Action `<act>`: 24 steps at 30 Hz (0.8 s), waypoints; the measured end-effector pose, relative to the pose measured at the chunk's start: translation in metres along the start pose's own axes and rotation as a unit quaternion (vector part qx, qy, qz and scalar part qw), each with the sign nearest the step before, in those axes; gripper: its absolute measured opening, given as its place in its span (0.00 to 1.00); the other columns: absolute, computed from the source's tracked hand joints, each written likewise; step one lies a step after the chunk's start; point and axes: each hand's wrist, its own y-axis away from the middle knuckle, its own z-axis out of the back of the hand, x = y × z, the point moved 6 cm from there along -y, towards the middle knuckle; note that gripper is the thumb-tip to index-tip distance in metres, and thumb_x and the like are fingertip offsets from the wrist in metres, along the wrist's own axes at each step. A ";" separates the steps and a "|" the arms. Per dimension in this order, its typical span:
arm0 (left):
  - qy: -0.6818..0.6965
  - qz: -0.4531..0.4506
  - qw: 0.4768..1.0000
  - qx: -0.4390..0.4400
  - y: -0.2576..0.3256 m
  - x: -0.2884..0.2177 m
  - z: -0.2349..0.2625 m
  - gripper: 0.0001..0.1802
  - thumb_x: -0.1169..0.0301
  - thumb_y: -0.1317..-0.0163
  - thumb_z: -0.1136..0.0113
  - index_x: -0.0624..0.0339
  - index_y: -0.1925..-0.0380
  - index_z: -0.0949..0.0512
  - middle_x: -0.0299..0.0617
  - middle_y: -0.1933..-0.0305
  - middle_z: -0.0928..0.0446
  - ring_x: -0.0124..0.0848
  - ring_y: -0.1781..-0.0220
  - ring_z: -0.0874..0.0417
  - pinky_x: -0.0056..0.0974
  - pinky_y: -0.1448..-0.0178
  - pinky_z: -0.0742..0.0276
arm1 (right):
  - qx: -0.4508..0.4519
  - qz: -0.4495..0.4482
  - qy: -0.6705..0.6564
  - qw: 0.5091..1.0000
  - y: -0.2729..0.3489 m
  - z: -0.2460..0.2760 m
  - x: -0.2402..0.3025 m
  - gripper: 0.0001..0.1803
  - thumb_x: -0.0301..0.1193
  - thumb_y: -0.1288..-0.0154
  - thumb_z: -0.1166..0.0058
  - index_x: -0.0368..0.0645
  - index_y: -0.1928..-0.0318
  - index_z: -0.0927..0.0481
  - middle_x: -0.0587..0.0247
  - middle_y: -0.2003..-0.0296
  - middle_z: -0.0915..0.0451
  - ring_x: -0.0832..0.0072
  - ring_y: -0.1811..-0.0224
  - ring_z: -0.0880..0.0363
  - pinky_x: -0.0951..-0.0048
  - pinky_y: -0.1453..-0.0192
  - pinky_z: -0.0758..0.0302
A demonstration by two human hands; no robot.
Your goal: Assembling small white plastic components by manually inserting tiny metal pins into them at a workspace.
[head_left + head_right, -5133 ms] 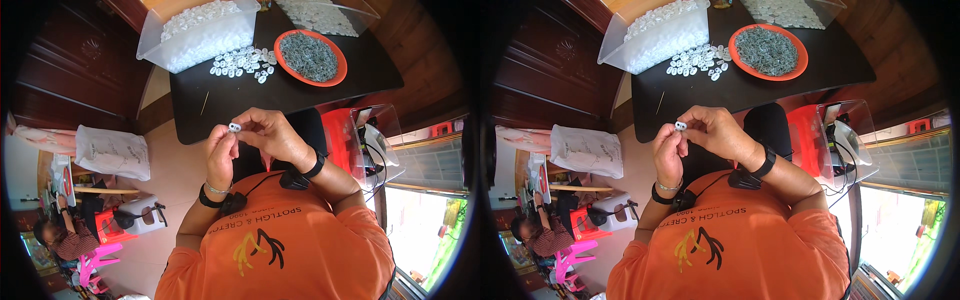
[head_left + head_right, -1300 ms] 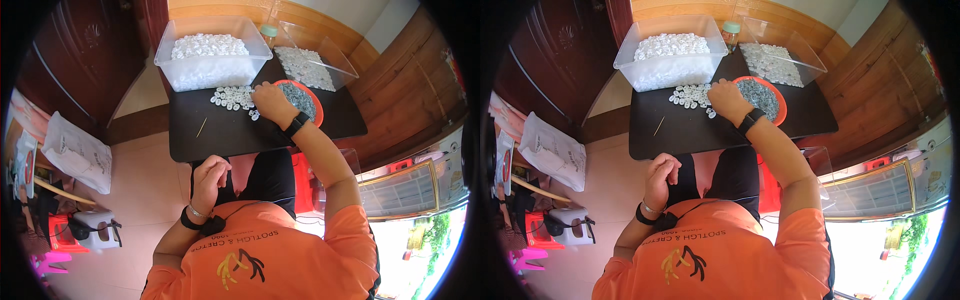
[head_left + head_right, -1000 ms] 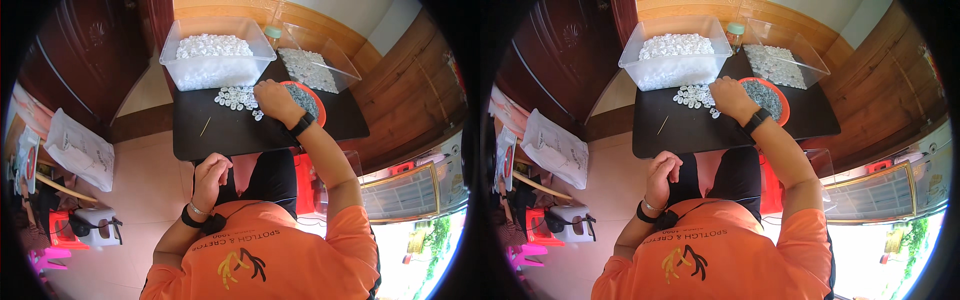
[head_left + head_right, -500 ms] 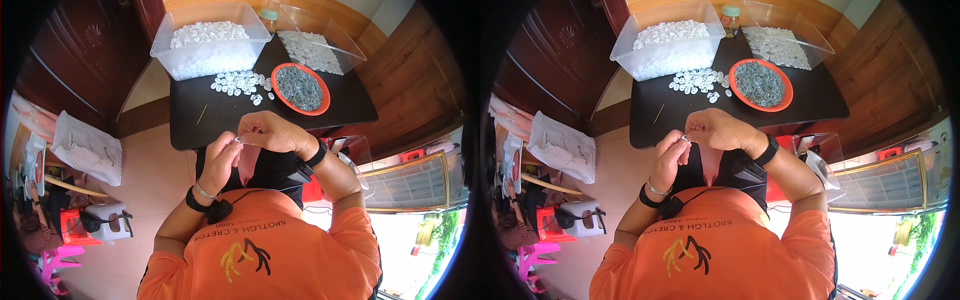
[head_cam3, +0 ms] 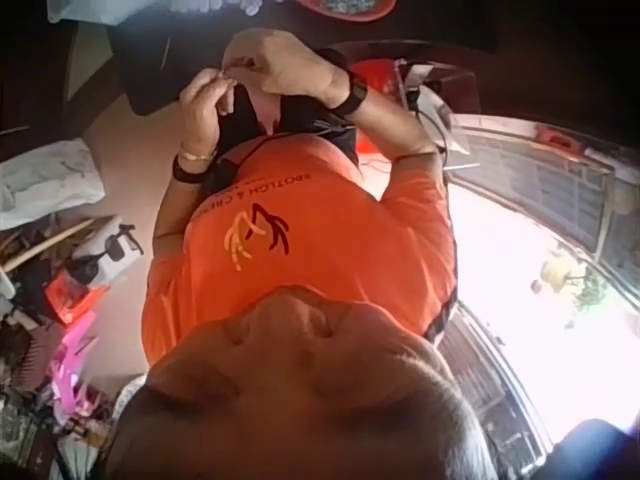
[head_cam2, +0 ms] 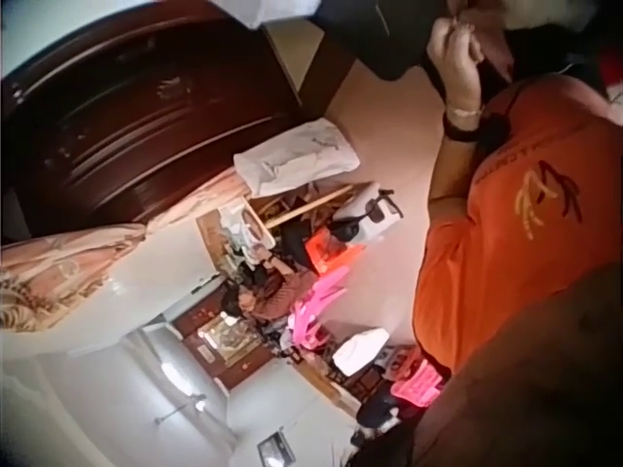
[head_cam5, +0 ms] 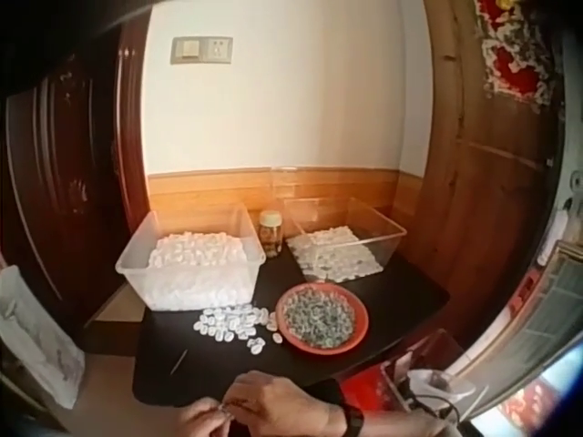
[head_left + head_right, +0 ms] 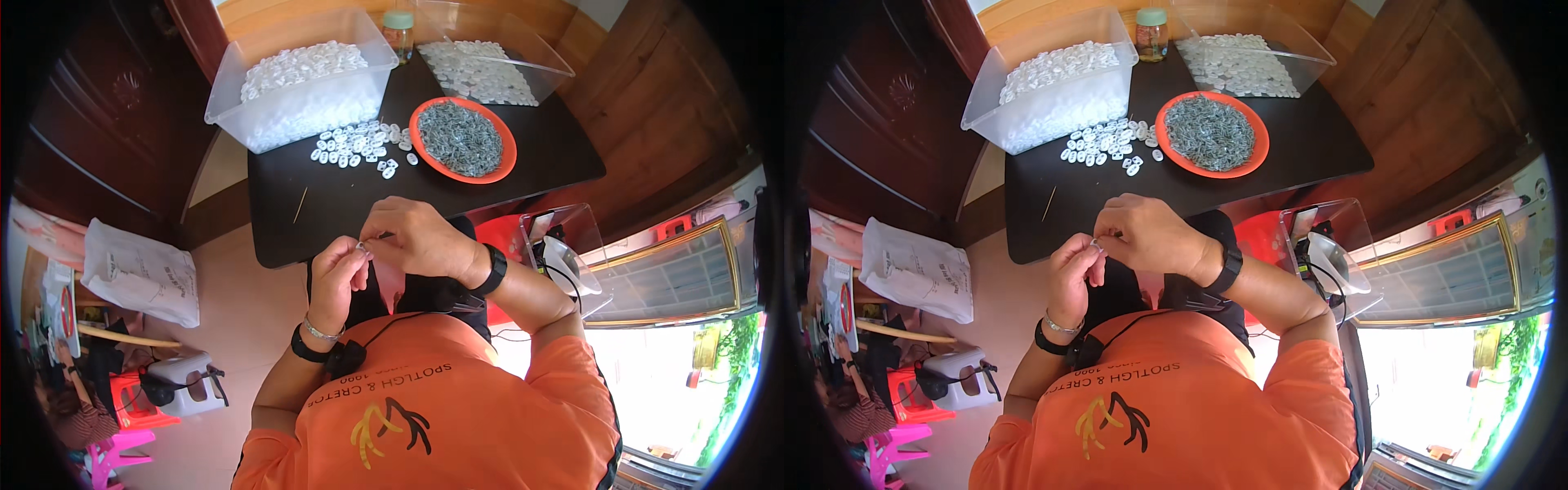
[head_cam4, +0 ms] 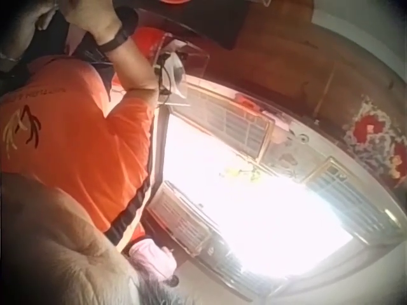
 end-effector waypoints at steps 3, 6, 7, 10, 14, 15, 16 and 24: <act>0.009 0.000 1.000 0.013 -0.003 0.006 0.000 0.12 0.67 0.35 0.50 0.63 0.73 0.25 0.32 0.83 0.30 0.18 0.83 0.35 0.24 0.78 0.43 | -0.016 0.032 0.040 0.999 0.002 0.000 0.004 0.04 0.25 0.47 0.42 0.41 0.70 0.21 0.60 0.73 0.25 0.62 0.67 0.25 0.65 0.64 0.27; 0.012 0.004 1.000 0.022 -0.005 0.007 0.000 0.12 0.68 0.35 0.50 0.63 0.73 0.25 0.32 0.83 0.30 0.18 0.83 0.34 0.24 0.78 0.43 | -0.014 0.046 0.048 0.998 0.001 0.003 0.003 0.03 0.25 0.48 0.41 0.41 0.70 0.21 0.61 0.73 0.24 0.62 0.67 0.25 0.64 0.63 0.27; 0.010 0.004 1.000 0.024 -0.006 0.007 0.001 0.11 0.68 0.36 0.50 0.63 0.74 0.25 0.32 0.83 0.30 0.18 0.83 0.34 0.24 0.78 0.43 | -0.004 0.050 0.043 0.998 0.001 0.005 0.003 0.03 0.25 0.48 0.41 0.41 0.70 0.21 0.61 0.73 0.24 0.61 0.67 0.24 0.64 0.63 0.27; 0.007 0.004 1.000 0.001 -0.004 0.006 0.007 0.12 0.68 0.36 0.50 0.63 0.75 0.25 0.32 0.84 0.31 0.18 0.83 0.34 0.24 0.77 0.43 | -0.053 0.046 0.098 0.993 -0.007 0.040 -0.005 0.03 0.25 0.47 0.40 0.41 0.70 0.20 0.60 0.72 0.23 0.61 0.66 0.23 0.64 0.61 0.26; -0.019 -0.002 1.000 -0.012 -0.004 0.002 0.009 0.13 0.67 0.37 0.51 0.62 0.76 0.26 0.33 0.85 0.32 0.20 0.83 0.35 0.25 0.77 0.42 | -0.103 -0.010 0.323 0.941 -0.020 0.101 -0.070 0.08 0.28 0.47 0.39 0.44 0.65 0.17 0.57 0.67 0.21 0.58 0.61 0.22 0.62 0.58 0.25; -0.019 0.002 1.000 -0.007 -0.003 0.003 0.009 0.12 0.67 0.37 0.51 0.62 0.76 0.26 0.33 0.85 0.32 0.20 0.83 0.34 0.25 0.77 0.42 | -0.102 -0.009 0.325 0.940 -0.020 0.108 -0.083 0.08 0.28 0.47 0.39 0.44 0.65 0.17 0.57 0.67 0.21 0.58 0.61 0.22 0.62 0.58 0.25; -0.018 0.005 1.000 -0.001 -0.004 0.004 0.009 0.12 0.67 0.37 0.51 0.63 0.76 0.25 0.33 0.85 0.32 0.20 0.83 0.34 0.26 0.77 0.42 | -0.046 -0.027 0.348 0.936 -0.021 0.109 -0.100 0.09 0.29 0.48 0.39 0.45 0.64 0.17 0.58 0.67 0.22 0.58 0.59 0.23 0.62 0.56 0.26; 0.000 -0.002 1.000 0.001 0.000 0.006 0.013 0.11 0.70 0.38 0.50 0.64 0.75 0.23 0.32 0.84 0.31 0.19 0.83 0.35 0.25 0.76 0.43 | 0.006 -0.075 0.464 0.882 -0.013 0.125 -0.144 0.07 0.32 0.46 0.44 0.50 0.66 0.17 0.62 0.68 0.20 0.61 0.58 0.21 0.60 0.55 0.24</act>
